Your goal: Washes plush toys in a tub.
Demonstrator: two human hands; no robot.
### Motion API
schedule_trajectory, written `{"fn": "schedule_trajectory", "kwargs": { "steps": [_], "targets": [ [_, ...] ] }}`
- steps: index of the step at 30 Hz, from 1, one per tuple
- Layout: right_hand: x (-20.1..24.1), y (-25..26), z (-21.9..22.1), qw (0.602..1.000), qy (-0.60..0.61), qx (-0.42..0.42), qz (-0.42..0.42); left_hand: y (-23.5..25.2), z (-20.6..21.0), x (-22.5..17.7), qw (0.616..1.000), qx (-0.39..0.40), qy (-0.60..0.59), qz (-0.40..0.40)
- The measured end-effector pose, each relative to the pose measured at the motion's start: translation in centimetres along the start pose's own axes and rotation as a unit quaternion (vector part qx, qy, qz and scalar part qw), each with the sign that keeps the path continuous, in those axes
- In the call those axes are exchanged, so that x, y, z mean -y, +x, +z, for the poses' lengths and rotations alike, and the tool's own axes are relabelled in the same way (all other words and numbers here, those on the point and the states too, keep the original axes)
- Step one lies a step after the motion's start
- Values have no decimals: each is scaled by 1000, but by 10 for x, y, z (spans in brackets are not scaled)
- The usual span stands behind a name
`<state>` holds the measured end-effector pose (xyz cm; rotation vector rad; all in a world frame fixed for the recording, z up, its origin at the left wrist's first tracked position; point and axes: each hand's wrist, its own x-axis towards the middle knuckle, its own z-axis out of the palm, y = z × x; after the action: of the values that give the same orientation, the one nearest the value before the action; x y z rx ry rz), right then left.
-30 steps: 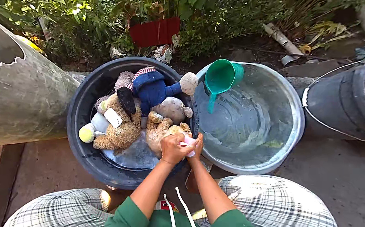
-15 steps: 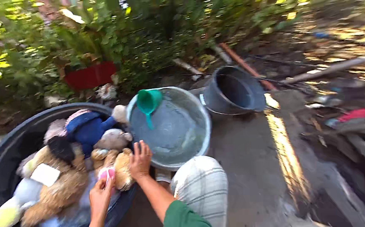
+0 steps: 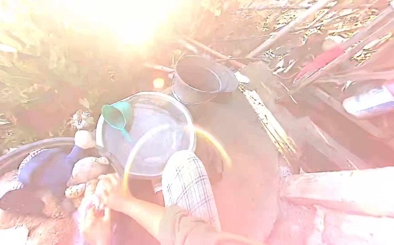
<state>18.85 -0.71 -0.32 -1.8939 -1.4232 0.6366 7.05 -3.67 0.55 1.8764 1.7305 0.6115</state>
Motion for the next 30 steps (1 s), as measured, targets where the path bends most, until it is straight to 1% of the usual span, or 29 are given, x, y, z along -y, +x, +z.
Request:
{"fn": "schedule_trajectory", "kwargs": {
  "steps": [1,3,4,6,7,8,10,11,13,14,16,18,19,20,22,23,24,25,27,29,30],
  "targets": [
    [8,-4,1,999,43,7,24,1,-7,-3,999,4,-14,-38],
    [29,-10,-3,982,137,19,132,2,-17,1,996,-8,-44,-77],
    [36,-12,-5,963,183,32,193,0,-21,8,995,-19,-63,-76],
    [41,-14,-7,909,271,73,309,-9,-25,20,994,-33,-90,-53],
    [39,-14,-3,890,296,83,336,-15,-26,23,995,-34,-92,-32],
    [36,-14,0,883,299,88,350,-22,-24,26,996,-33,-88,-11],
    [30,-14,6,885,267,94,369,-30,-22,27,997,-7,-77,4],
    [26,-14,7,888,249,102,372,-30,-25,26,996,23,-80,-13],
    [23,-12,9,904,217,120,349,-23,-33,29,986,70,-126,-84],
    [23,-12,13,913,216,131,319,-19,-39,35,975,64,-171,-128],
    [27,-11,15,937,210,162,228,-9,-54,48,941,26,-263,-209],
    [46,-11,0,952,179,216,122,-1,-70,57,904,-3,-327,-275],
    [56,-12,-9,954,171,233,77,2,-74,63,895,-13,-333,-296],
    [65,-12,-17,955,170,239,42,5,-77,68,899,-13,-315,-303],
    [78,-13,-34,952,200,230,-16,8,-81,79,925,31,-234,-297],
    [83,-14,-43,950,213,227,-37,10,-81,85,932,54,-205,-295],
    [89,-14,-52,947,222,225,-53,11,-80,87,929,65,-200,-304],
    [94,-15,-61,945,228,224,-64,12,-80,88,919,68,-216,-323],
    [99,-17,-78,943,234,226,-71,14,-83,86,899,57,-271,-340],
    [100,-18,-96,937,252,236,-46,16,-86,87,897,62,-302,-318],
    [100,-16,-105,932,269,242,-20,17,-87,87,898,74,-310,-304]
  ]
}}
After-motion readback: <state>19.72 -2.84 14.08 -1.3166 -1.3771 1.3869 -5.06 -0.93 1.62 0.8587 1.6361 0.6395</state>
